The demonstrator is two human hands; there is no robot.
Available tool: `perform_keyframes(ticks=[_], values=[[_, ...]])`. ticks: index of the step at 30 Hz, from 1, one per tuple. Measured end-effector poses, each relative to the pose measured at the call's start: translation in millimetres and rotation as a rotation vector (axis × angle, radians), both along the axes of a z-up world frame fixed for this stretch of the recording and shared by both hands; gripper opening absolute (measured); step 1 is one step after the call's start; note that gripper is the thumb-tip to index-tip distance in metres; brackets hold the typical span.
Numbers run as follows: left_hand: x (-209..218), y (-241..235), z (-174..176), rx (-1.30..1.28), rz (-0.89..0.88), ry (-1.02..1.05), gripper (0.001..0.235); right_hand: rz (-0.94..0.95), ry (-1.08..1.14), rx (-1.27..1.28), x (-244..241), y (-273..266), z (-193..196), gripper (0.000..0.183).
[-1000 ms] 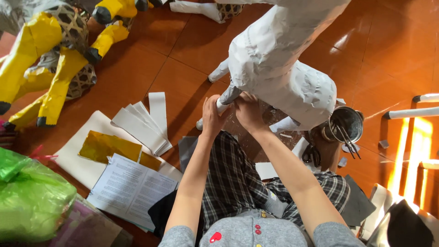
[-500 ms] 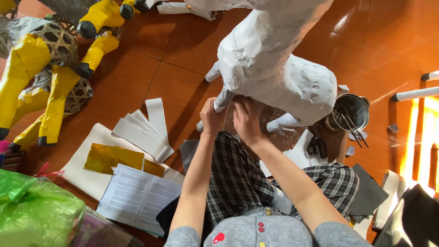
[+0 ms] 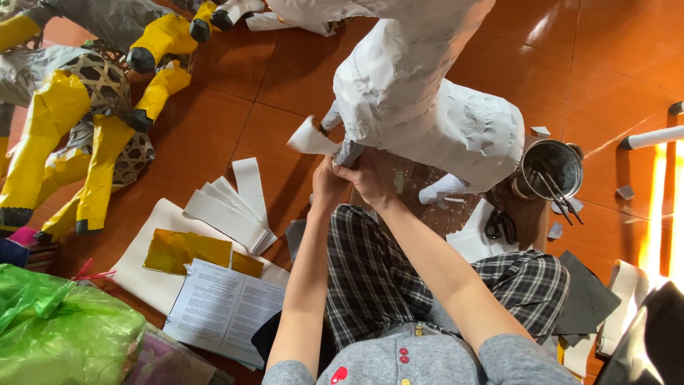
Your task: Apply paper strips to a giraffe-shaped frame using adhesive to create a paper-mache sculpture
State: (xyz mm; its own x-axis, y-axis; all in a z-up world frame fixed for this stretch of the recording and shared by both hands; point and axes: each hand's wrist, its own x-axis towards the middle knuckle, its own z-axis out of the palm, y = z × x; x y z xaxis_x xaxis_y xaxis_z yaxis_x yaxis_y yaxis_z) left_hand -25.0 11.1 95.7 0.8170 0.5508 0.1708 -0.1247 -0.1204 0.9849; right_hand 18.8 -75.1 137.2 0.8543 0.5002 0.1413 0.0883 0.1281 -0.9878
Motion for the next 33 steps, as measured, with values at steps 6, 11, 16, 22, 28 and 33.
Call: perform_keyframes(ticks=[6, 11, 16, 22, 28, 33], values=[[-34, 7, 23, -0.475, 0.151, -0.219, 0.029, 0.013, 0.089, -0.104, 25, -3, -83, 0.054], [-63, -2, -4, 0.033, 0.226, -0.119, 0.010, -0.123, -0.029, -0.181, -11, -18, -63, 0.079], [-67, -36, 7, 0.556, 0.300, -0.219, 0.010, -0.262, -0.329, -0.344, -53, -32, -56, 0.070], [-52, -48, 10, 0.650, 0.325, -0.209, 0.012, -0.365, -0.320, -0.181, -47, -17, -88, 0.029], [-25, -26, -1, 0.432, 0.248, -0.264, 0.052, -0.357, -0.558, -0.489, -36, -30, -67, 0.015], [9, -10, -42, 0.333, 0.060, 0.011, 0.050, -0.320, 0.169, -0.014, -17, -40, -37, 0.019]])
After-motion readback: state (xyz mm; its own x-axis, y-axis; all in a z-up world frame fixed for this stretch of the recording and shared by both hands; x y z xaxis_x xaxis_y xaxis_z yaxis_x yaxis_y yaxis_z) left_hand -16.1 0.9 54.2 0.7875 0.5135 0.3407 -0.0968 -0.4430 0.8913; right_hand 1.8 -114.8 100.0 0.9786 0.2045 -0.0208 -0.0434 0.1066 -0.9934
